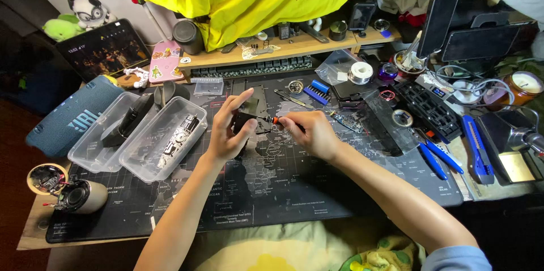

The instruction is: Repairing a handheld electronic device using a precision screwdriver at a workbench

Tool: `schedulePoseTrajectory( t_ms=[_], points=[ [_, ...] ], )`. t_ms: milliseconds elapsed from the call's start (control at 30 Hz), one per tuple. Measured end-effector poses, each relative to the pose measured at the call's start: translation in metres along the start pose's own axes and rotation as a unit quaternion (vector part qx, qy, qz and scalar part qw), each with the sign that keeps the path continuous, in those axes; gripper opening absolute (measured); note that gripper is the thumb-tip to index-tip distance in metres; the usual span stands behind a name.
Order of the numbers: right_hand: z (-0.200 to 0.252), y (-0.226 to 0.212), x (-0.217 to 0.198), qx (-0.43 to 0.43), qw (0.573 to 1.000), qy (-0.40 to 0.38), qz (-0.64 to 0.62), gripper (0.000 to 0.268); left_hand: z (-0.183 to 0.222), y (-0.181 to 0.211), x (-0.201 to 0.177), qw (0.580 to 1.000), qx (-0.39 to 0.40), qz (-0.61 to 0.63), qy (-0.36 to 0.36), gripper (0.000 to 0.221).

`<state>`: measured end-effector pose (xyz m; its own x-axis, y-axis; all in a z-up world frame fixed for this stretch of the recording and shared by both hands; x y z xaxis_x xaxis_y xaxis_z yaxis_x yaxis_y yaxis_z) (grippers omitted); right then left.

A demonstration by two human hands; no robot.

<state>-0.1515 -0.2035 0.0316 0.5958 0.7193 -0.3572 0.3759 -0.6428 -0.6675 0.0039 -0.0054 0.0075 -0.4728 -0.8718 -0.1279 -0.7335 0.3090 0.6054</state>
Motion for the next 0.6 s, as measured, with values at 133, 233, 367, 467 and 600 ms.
schedulePoseTrajectory(
  t_ms=[133,233,367,467,600],
  points=[
    [0.012,0.015,0.004,-0.027,0.999,0.007,0.029,0.033,0.003,0.001,0.002,1.000,-0.018,0.006,0.005,0.060],
    [0.011,0.015,0.000,-0.055,0.996,0.015,0.068,0.031,0.000,0.008,0.004,1.000,-0.031,0.003,0.003,0.059],
    [0.008,0.010,-0.004,-0.092,0.991,0.031,0.092,0.032,-0.003,0.017,0.006,0.996,-0.089,0.011,0.002,0.058],
    [0.009,0.011,-0.004,-0.101,0.989,0.038,0.102,0.031,-0.003,0.023,0.006,0.991,-0.134,0.023,0.000,0.058],
    [0.008,0.014,-0.005,-0.103,0.987,0.046,0.113,0.030,-0.005,0.033,0.007,0.976,-0.216,0.026,-0.008,0.058]
  ],
)
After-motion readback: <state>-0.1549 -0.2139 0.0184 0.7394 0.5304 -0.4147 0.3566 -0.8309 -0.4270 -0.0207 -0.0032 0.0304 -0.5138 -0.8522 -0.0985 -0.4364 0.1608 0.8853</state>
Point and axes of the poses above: each hand's wrist, its own z-axis away from the middle knuckle, its own x-axis out of the palm, y = z × x, the point moved 1 cm from there along -z, towards the middle knuckle, and after that the axes turned 11 degrees about y, right-handed, at the moved point
